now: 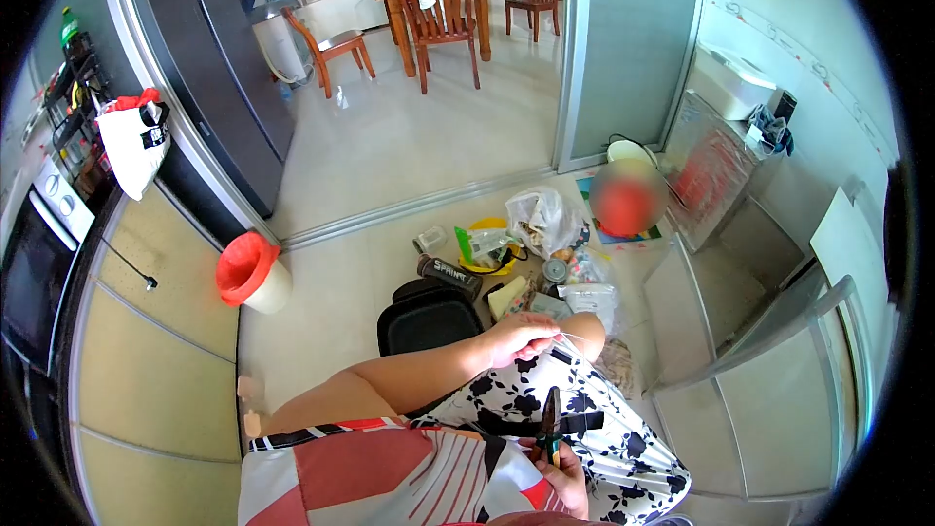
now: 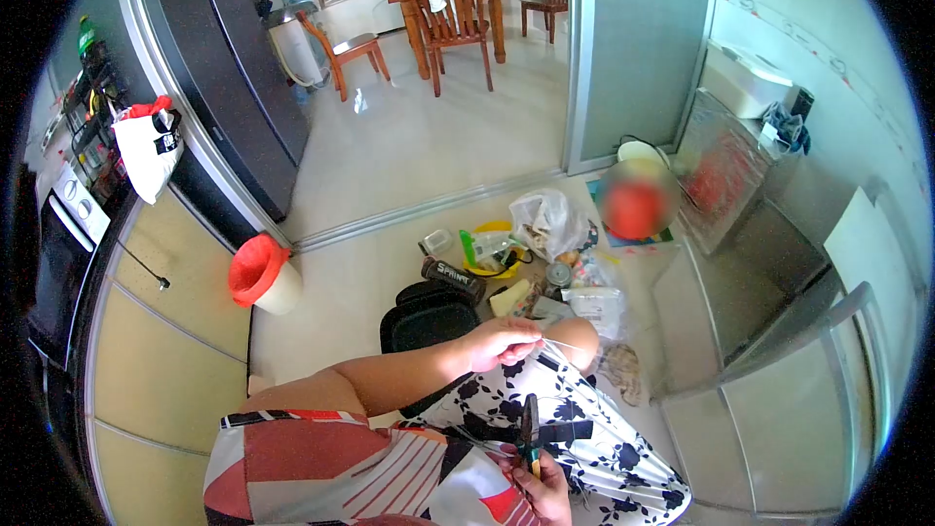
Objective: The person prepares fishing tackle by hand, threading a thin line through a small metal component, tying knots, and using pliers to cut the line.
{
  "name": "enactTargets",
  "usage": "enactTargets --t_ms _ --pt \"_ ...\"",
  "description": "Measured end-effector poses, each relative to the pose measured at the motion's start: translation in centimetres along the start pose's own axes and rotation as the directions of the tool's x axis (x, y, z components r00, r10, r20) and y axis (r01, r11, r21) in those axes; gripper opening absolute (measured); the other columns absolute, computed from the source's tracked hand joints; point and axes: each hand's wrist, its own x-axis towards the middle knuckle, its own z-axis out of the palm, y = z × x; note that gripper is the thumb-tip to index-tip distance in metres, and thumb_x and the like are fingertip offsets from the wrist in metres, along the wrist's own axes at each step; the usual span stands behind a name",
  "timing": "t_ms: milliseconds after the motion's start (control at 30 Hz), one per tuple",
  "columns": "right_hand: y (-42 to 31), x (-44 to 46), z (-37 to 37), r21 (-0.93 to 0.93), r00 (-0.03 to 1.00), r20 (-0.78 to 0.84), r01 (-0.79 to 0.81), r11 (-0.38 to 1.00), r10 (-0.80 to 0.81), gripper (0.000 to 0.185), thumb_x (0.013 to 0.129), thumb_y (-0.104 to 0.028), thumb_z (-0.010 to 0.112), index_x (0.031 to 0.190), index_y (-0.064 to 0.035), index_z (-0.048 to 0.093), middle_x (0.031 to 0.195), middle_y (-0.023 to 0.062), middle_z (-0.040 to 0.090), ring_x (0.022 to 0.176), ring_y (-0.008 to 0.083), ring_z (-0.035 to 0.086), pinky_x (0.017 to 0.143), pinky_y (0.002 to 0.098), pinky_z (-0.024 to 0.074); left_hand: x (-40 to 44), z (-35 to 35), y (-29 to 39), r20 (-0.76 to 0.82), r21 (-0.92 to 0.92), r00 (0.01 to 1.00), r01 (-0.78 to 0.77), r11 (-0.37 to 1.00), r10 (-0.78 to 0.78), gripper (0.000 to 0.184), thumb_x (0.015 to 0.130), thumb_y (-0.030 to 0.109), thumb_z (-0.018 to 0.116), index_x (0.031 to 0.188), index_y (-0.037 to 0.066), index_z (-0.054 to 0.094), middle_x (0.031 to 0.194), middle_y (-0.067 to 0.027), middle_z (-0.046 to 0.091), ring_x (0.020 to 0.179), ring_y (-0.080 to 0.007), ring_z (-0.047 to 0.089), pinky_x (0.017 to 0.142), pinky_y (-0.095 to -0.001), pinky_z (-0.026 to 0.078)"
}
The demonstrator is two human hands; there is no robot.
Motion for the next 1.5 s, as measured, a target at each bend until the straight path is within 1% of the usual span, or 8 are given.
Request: enactTargets --t_ms 100,200,300,600,900,1033,1267,1500 --pt "1.5 0.4 -0.9 0.115 0.998 0.011 0.054 0.992 -0.056 0.009 0.08 0.001 0.059 0.087 -0.0001 0.055 0.117 0.0235 0.056 0.098 0.0265 0.059 0.089 0.0389 0.0454 -0.2 0.2 0.2 0.001 -0.018 0.999 0.035 0.999 -0.035 0.018 0.093 0.019 0.051 0.091 0.002 0.059 0.057 0.0053 0.04 0.047 -0.0031 0.032 0.042 -0.0184 0.023" --pt "1.2 -0.2 0.0 0.351 0.999 -0.038 0.046 0.935 -0.035 0.013 0.079 0.0 0.062 0.089 -0.0001 0.054 0.119 0.0259 0.053 0.099 0.0297 0.06 0.089 0.0412 0.0477 -0.1 0.1 0.1 0.012 -0.034 0.998 0.056 0.998 -0.056 0.016 0.093 0.017 0.052 0.089 0.004 0.059 0.058 0.0054 0.04 0.046 -0.0025 0.031 0.039 -0.0177 0.023" --pt "-0.1 -0.1 1.4 0.348 0.991 -0.135 0.059 0.936 -0.012 0.017 0.078 0.0 0.064 0.09 0.0002 0.052 0.118 0.0268 0.053 0.099 0.0315 0.061 0.086 0.0424 0.0508 0.0 0.0 -0.1 0.032 -0.049 0.997 0.066 0.997 -0.064 0.015 0.093 0.016 0.052 0.09 0.003 0.059 0.056 0.0051 0.04 0.045 -0.003 0.032 0.039 -0.0181 0.024" --pt "0.4 0.1 0.0 0.362 0.998 -0.065 0.015 0.932 0.009 0.016 0.078 0.002 0.062 0.091 -0.0003 0.054 0.119 0.0249 0.053 0.096 0.0318 0.062 0.083 0.0424 0.0526 -0.2 0.0 0.1 0.091 -0.057 0.99 0.117 0.991 -0.112 0.017 0.094 0.017 0.05 0.093 0.002 0.059 0.055 0.0048 0.041 0.044 -0.0037 0.033 0.04 -0.0183 0.025" --pt "0.6 0.3 0.2 0.322 0.992 -0.123 0.071 0.944 -0.032 0.017 0.08 0.001 0.06 0.096 0.0 0.058 0.123 0.0214 0.052 0.098 0.0323 0.061 0.084 0.0423 0.0513 -0.3 -0.1 0.2 0.1 0.033 0.978 0.18 0.983 -0.182 0.017 0.093 0.017 0.052 0.094 0.003 0.062 0.055 0.0068 0.04 0.042 -0.0018 0.031 0.038 -0.018 0.024" --pt "0.6 0.3 -0.2 0.306 0.993 -0.102 0.087 0.948 -0.059 0.019 0.08 0.001 0.061 0.099 -0.0001 0.058 0.122 0.0211 0.052 0.099 0.0327 0.061 0.085 0.0428 0.0509 -0.3 -0.2 1.9 0.077 -0.056 0.986 0.154 0.986 -0.15 0.017 0.092 0.014 0.053 0.093 -0.001 0.06 0.055 0.0048 0.042 0.043 -0.0038 0.035 0.041 -0.0182 0.026" --pt "0.7 0.2 -0.5 0.3 0.992 -0.078 0.114 0.947 -0.094 0.022 0.079 -0.001 0.063 0.1 0.0001 0.059 0.124 0.0211 0.051 0.1 0.0333 0.06 0.085 0.0424 0.0503 -0.9 0.3 3.4 0.128 -0.056 0.987 0.11 0.992 -0.102 0.017 0.093 0.014 0.051 0.093 -0.001 0.061 0.056 0.0041 0.042 0.044 -0.0045 0.035 0.041 -0.0192 0.028" --pt "0.5 -0.1 -0.1 0.283 0.99 -0.099 0.126 0.951 -0.102 0.024 0.08 -0.002 0.062 0.103 -0.0006 0.059 0.125 0.0214 0.05 0.102 0.0341 0.059 0.087 0.0431 0.0493 -0.8 0.2 2.3 0.203 -0.156 0.96 0.224 0.962 -0.191 0.021 0.095 0.017 0.049 0.095 -0.001 0.059 0.055 0.0046 0.04 0.046 -0.0044 0.033 0.043 -0.0192 0.028"
